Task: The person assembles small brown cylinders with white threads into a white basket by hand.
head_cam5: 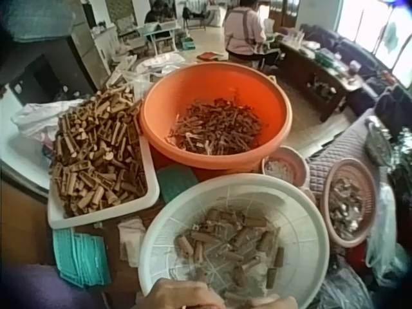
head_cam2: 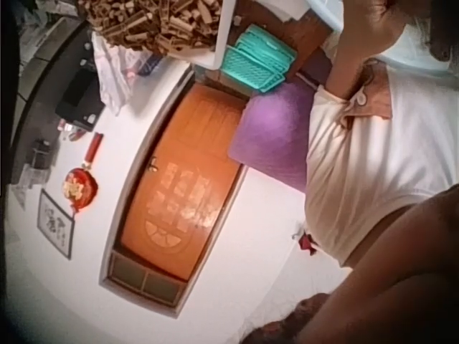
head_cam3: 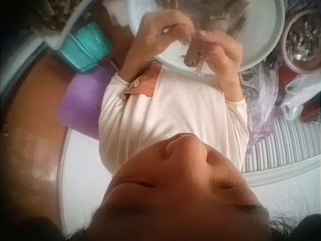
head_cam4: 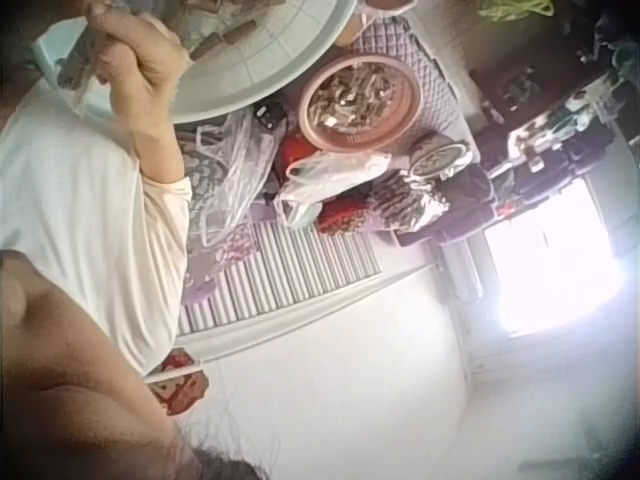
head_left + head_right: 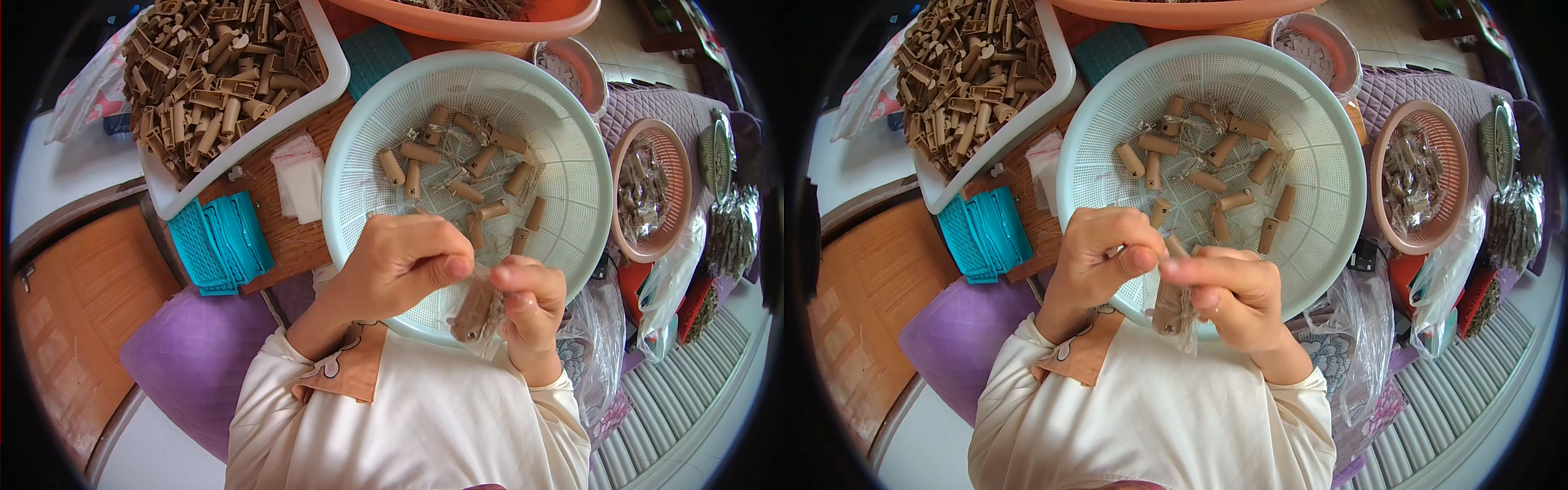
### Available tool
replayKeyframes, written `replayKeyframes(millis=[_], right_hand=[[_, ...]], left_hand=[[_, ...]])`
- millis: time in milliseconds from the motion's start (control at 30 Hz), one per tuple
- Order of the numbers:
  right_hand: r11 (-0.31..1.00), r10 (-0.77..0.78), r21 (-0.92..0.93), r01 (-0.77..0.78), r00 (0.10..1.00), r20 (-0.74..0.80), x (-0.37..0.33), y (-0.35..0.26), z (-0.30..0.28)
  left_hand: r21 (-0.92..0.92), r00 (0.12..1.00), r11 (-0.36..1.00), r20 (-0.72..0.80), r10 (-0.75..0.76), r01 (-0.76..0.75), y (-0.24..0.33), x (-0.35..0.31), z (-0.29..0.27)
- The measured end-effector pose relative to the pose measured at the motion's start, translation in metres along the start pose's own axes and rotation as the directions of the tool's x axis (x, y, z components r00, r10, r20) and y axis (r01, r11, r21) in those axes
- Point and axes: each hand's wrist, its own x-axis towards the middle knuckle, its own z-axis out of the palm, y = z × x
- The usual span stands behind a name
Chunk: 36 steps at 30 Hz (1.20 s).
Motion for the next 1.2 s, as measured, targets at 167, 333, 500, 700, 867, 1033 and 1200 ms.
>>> replayKeyframes(millis=[167,333,500,700,867,1033,1200], right_hand=[[0.952,0.092,0.279,-0.124,0.988,0.124,-0.002,0.001,-0.003],[0.988,-0.005,0.154,0.001,1.000,0.023,-0.006,0.006,-0.011],[0.931,-0.082,-0.353,0.093,0.996,0.047,0.001,-0.007,-0.012],[0.961,-0.277,-0.153,0.232,0.851,-0.447,-0.036,-0.010,-0.058],[0.928,-0.336,-0.147,0.342,0.602,-0.724,-0.028,-0.055,-0.132],[0.834,-0.058,-0.492,-0.251,0.846,-0.530,-0.027,-0.023,-0.105],[0.023,0.527,-0.999,0.042,0.849,0.048,-0.010,0.024,-0.032]], left_hand=[[0.186,0.955,0.937,0.052,0.293,-0.297,-0.008,-0.003,0.004],[0.282,0.931,0.887,0.095,0.354,-0.366,-0.013,0.004,0.003],[0.208,0.969,0.949,0.123,0.216,-0.238,-0.007,0.009,0.005],[0.350,0.991,0.933,-0.064,0.117,-0.088,-0.007,0.007,-0.003],[0.225,0.957,0.974,-0.280,0.079,-0.015,-0.020,-0.021,-0.048],[0.127,0.961,0.992,-0.276,0.027,0.009,-0.021,-0.031,-0.042],[0.064,0.982,0.996,-0.182,-0.051,0.063,-0.021,-0.026,-0.026]])
